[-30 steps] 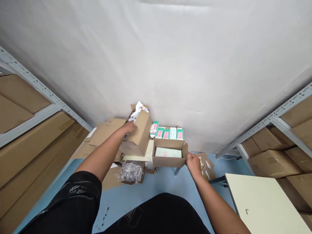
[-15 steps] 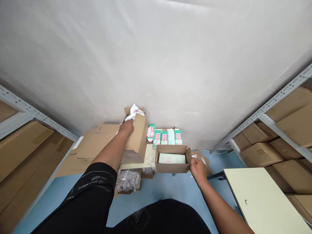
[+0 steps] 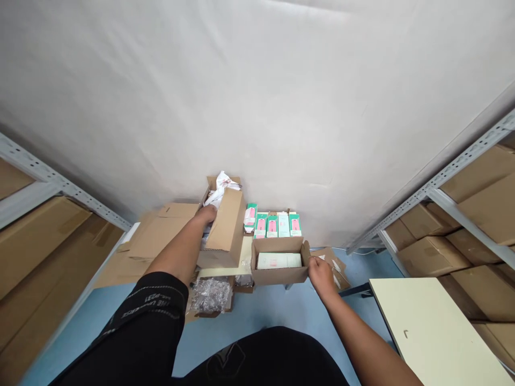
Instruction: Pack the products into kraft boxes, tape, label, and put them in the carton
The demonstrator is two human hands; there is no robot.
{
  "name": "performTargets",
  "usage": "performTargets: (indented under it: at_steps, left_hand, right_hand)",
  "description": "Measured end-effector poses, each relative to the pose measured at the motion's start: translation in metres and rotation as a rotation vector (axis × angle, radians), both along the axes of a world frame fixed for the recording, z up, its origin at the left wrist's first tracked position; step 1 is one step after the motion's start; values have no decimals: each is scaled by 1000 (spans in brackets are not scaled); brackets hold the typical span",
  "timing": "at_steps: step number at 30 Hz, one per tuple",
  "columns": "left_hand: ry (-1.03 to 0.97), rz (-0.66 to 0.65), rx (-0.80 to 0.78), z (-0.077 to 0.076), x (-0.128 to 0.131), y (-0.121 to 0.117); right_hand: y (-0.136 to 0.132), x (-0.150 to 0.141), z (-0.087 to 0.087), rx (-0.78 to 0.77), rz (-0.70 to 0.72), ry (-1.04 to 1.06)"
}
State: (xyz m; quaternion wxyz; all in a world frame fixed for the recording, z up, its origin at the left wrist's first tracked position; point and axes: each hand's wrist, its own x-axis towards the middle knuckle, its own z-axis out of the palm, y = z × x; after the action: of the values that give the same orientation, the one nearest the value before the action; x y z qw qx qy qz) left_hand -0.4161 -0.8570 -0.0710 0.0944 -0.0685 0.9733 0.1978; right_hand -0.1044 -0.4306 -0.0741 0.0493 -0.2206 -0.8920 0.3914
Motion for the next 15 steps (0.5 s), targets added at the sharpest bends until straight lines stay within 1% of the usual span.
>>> performTargets:
  at_steps: [6, 8, 10, 12, 15]
  left_hand:
    - [0, 23, -32, -2, 16, -9]
    - [21, 23, -33, -3, 22, -8]
    - [46, 21, -34, 0, 27, -5]
    - [90, 19, -43, 8, 31, -1]
    - [206, 22, -60, 29, 36, 2]
  right_hand:
    - [-25, -19, 5, -18, 62, 40]
    - [-30, -21, 4, -41, 65, 23]
    - [-34, -22, 2, -56, 71, 10]
    - [-36, -22, 0, -57, 82, -1]
    - [-36, -24, -1, -45, 97, -23]
